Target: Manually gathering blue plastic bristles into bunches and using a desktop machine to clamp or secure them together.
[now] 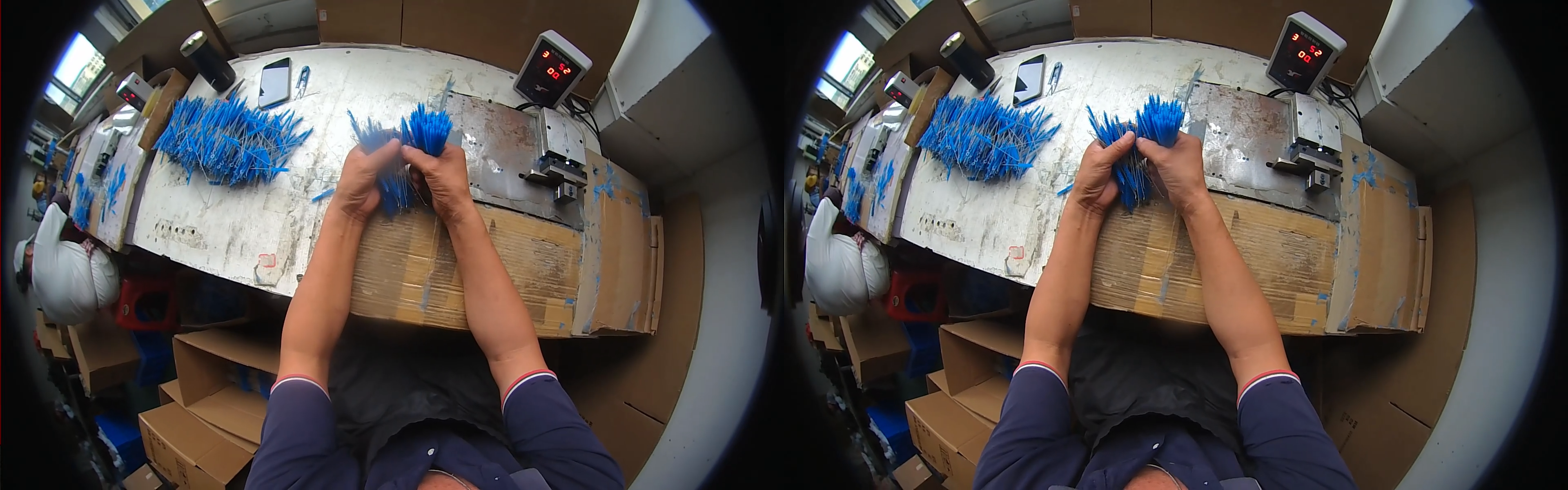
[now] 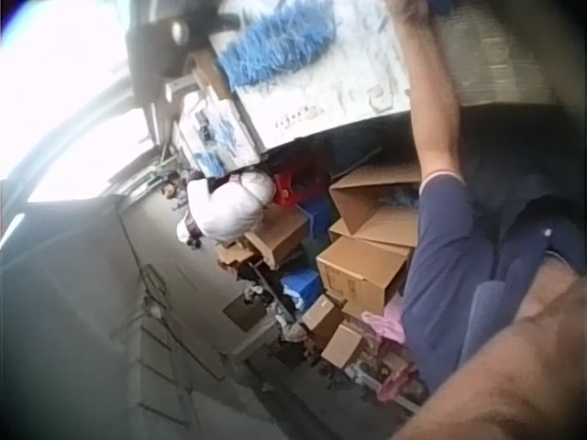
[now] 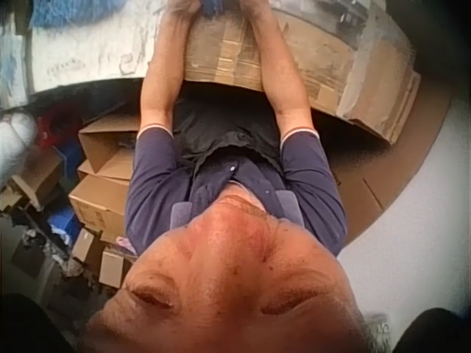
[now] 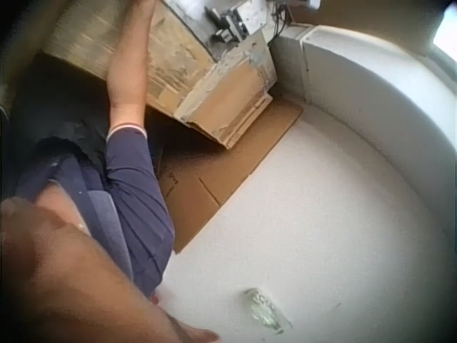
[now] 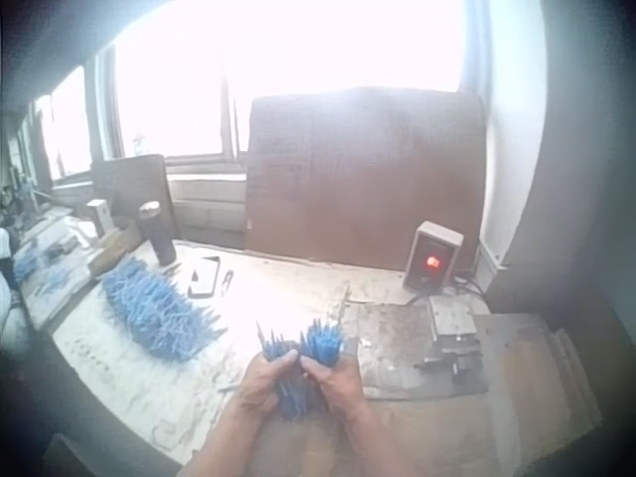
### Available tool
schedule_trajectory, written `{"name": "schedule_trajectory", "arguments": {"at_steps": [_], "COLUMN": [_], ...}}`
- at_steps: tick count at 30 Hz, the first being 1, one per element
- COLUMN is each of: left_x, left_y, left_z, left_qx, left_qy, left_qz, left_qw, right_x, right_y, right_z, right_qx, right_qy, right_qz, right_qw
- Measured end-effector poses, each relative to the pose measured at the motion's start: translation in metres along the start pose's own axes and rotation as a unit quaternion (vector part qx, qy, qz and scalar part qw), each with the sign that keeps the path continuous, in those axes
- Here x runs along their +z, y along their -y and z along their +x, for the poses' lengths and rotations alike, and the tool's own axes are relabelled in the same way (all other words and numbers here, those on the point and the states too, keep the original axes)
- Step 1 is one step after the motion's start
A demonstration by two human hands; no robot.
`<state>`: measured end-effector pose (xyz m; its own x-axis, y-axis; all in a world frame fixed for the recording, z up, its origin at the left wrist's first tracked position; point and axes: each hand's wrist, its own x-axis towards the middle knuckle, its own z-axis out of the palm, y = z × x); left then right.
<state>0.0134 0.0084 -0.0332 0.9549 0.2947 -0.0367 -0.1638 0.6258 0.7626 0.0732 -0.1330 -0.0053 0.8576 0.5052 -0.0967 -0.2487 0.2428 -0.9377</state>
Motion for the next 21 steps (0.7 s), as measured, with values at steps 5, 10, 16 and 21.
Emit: {"name": "schedule_trajectory", "arguments": {"at_steps": [5,10,16,21], "left_x": [-0.002,0.002,0.006,0.007], "left_y": [-0.001,-0.002,-0.001,-0.006], "left_z": [-0.002,-0.004,-0.004,-0.007], "left_qx": [-0.001,0.011,0.022,0.005], "left_qy": [0.002,0.006,-0.013,-0.035], "left_qz": [0.016,0.043,0.029,0.056], "left_qw": [1.000,0.999,0.999,0.998], "right_x": [0.002,0.002,0.003,0.000], "right_y": [0.000,0.002,0.002,0.000], "right_z": [0.000,-0.002,-0.002,0.000], "right_qx": [-0.002,0.014,-0.001,0.002], "right_qy": [0.017,0.025,0.007,0.020], "right_qz": [0.005,-0.002,0.018,-0.027], "right_qw": [1.000,1.000,1.000,0.999]}}
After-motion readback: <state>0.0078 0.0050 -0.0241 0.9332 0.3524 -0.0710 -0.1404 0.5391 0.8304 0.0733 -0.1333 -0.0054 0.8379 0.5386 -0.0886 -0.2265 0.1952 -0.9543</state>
